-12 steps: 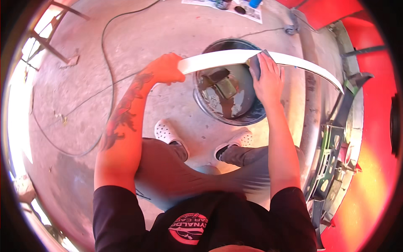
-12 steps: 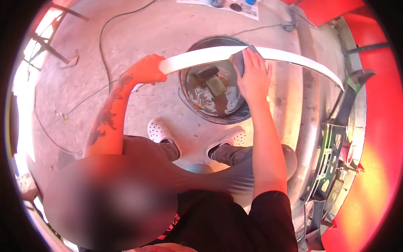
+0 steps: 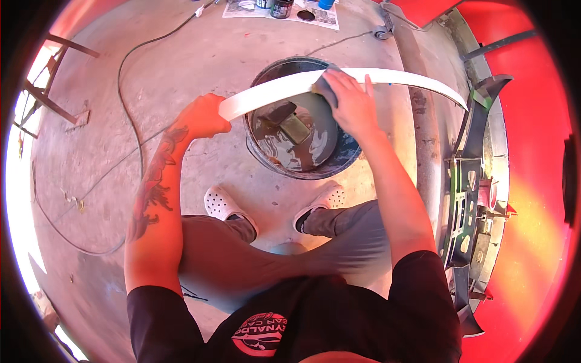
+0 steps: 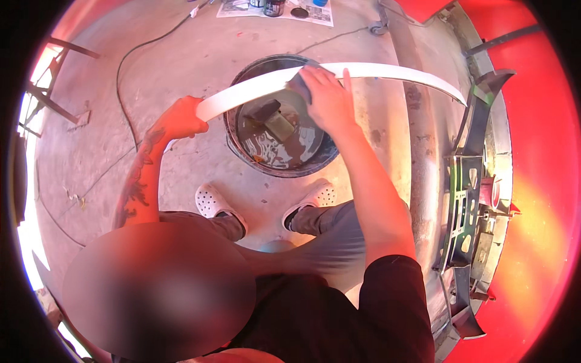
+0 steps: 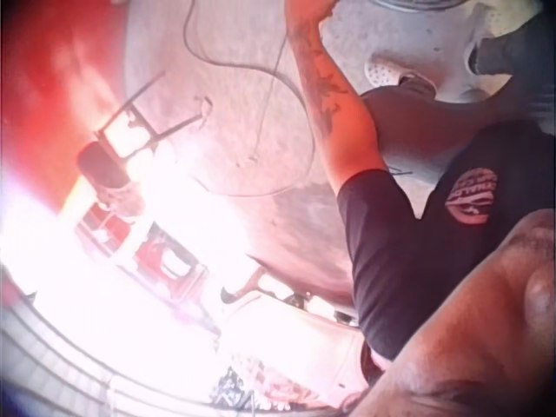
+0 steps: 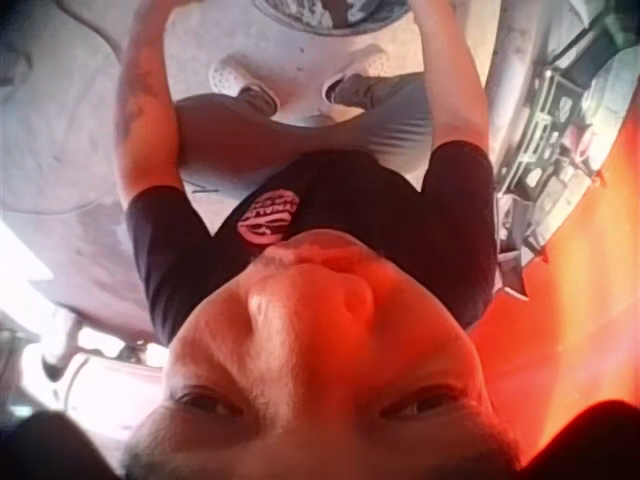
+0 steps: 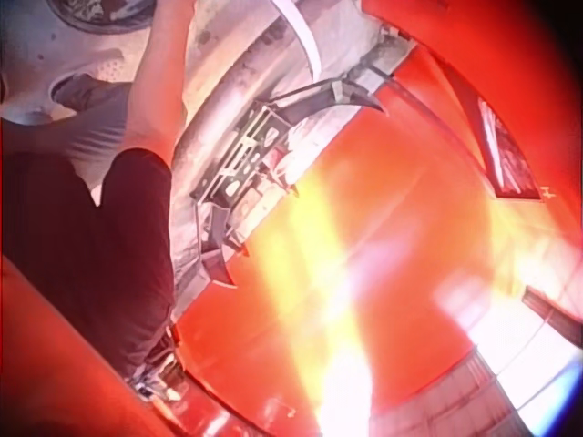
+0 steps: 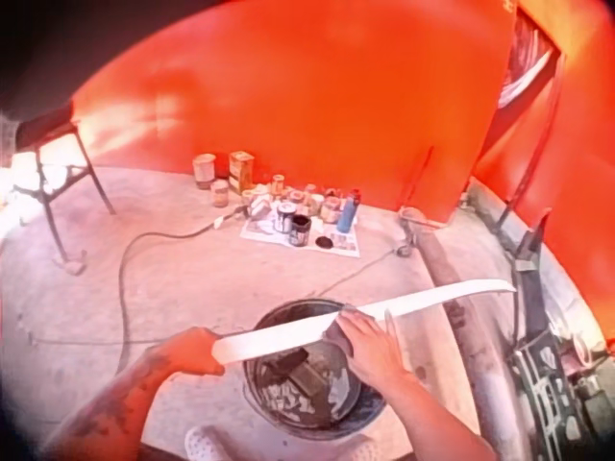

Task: Sanding a white automotive part using a sanding block and water.

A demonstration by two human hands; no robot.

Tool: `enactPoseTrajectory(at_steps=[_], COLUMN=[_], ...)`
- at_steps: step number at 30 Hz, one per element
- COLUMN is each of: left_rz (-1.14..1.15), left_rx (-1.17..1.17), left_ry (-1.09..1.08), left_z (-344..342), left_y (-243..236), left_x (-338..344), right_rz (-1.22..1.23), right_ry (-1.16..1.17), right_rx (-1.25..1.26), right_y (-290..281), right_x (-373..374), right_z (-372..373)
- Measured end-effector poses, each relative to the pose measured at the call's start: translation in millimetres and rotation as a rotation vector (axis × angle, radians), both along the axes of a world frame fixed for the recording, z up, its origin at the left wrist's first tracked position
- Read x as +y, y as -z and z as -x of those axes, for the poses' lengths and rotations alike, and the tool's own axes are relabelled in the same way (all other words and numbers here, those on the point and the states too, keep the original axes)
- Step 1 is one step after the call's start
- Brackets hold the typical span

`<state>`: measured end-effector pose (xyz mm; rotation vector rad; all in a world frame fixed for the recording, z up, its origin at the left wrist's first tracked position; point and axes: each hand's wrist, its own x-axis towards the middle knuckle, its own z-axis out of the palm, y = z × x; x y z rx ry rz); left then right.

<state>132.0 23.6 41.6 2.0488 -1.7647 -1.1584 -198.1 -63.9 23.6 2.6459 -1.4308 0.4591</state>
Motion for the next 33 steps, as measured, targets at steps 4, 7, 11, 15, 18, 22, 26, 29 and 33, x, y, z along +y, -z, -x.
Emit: enactPoseTrajectory(at_steps=[4,7,11,15,18,22,26,29,33], left_rz=[-0.001,-0.021,-0.061,-0.038,-0.041,-0.041,-0.027,-0.028,-0.028], left_rx=[-0.044,-0.025,0.018,0.028,0.018,0.034,0.055,0.061,0.011], left_ry=[-0.010,-0.020,-0.035,-0.050,-0.030,-0.042,-0.051,-0.038,-0.027], left_z=[4,4,-2,1,6,-1,2,3,3], left_y=[-1,-1,1,-2,0,5,1,-2,-1], left_x=[-1,-1,1,1,-3,2,1,-1,0], right_rz=[0.011,-0.007,-0.022,-0.071,-0.055,-0.079,0.026,0.011,0.052], right_ry=[0.143,0.013,-0.049,0.169,0.166,-0.054,0.119,0.240,0.175], right_rx=[0.041,0.016,-0.029,0.069,-0.004,-0.073,0.004,0.012,-0.040], right_y=[-3,7,9,-9,1,14,13,13,10], right_x=[-19,1,3,-22,-3,20,-25,-51,-1], right_z=[19,-22,-28,7,-21,-45,38,74,-11])
